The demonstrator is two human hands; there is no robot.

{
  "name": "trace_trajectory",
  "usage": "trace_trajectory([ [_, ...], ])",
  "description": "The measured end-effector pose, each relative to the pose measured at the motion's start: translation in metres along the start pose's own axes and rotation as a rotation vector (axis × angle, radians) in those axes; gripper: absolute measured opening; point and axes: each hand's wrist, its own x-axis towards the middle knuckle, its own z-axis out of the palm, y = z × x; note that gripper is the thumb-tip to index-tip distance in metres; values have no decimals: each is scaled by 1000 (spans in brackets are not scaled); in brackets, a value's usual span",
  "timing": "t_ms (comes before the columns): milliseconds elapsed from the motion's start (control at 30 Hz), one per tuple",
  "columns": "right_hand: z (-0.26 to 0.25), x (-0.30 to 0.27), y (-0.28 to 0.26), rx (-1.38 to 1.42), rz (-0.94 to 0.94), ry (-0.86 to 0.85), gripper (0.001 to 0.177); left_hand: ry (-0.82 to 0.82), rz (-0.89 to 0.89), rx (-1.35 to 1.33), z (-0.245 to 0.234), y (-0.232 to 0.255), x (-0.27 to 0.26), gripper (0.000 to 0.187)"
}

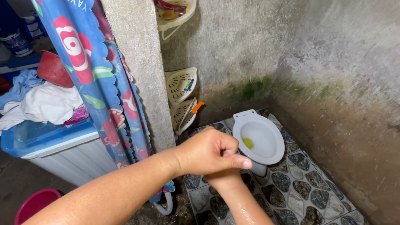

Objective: The person rinses a mop head in a bucket of water, squeezes the fabric by hand to remove excess water, and then operates the sliding wringing mechanism on the mop handle.

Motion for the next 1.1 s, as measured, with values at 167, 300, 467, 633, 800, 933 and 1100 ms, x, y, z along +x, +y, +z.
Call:
trace_trajectory([
  [167, 27, 1, 11, -27, 171, 15, 17, 114, -17, 64, -2, -14, -9, 55],
  [300, 57, 2, 31, 45, 153, 101, 18, 183, -78, 127, 8, -39, -28, 49],
  [467, 66, 10, 27, -270, 279, -167, 43, 237, -218, -63, 10, -77, -44, 18],
  [633, 69, 52, 35, -508, -94, -320, 35, 174, -280, -166, -4, -78, -48, 23],
  [800, 45, 39, -24, -304, 37, -343, 26, 21, -237, -259, -35, -55, -47, 25],
  [933, 48, 18, -99, -379, 78, -216, 23, -114, -192, -319, -68, -50, -67, 25],
  [1100, 66, 2, -127, -505, 207, -124, 25, -179, -255, -359, -91, -50, -85, 18],
])
